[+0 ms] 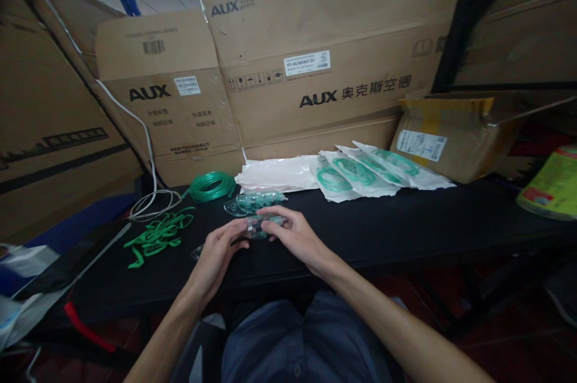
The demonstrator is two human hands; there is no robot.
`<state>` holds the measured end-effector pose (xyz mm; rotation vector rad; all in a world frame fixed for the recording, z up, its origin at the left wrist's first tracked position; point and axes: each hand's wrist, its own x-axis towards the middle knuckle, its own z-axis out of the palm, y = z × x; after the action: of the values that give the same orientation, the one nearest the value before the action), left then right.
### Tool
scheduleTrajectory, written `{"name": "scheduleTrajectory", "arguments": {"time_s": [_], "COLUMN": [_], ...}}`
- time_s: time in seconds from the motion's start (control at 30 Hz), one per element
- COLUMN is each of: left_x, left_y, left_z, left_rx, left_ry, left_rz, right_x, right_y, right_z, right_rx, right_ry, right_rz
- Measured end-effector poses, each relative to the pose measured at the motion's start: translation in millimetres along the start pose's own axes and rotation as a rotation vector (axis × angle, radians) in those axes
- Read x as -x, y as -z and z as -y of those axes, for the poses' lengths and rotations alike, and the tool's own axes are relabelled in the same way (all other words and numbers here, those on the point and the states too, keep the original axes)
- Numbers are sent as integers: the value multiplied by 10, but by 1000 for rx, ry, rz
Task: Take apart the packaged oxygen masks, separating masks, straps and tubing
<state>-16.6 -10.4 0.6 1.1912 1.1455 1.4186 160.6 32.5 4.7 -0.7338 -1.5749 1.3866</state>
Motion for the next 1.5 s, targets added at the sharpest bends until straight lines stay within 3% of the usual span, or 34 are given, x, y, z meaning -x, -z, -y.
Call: {"name": "scheduleTrajectory", "arguments": {"time_s": [0.4,0.8,1.1,1.3,1.5], "left_x": [-15,10,-5,26,88], "left_y": [10,49,61,-11,-36], "left_z": [25,64,114,107,127], "left_rx": [-113,-204,-268,-259,-497], "left_ry": [-26,-48,-58,-208,-307], "left_rz": [-23,37,81,-93,-73], "right_x": [-39,-61,-4,-16,-18], "right_y": [5,28,-37,-16,4], "right_z": [-72,-128,-162,-167,-176], "right_rx": [127,109,227,287,354], "right_ry": [35,121,185,246,271], "right_rz": [4,23,-20,-82,-120]}}
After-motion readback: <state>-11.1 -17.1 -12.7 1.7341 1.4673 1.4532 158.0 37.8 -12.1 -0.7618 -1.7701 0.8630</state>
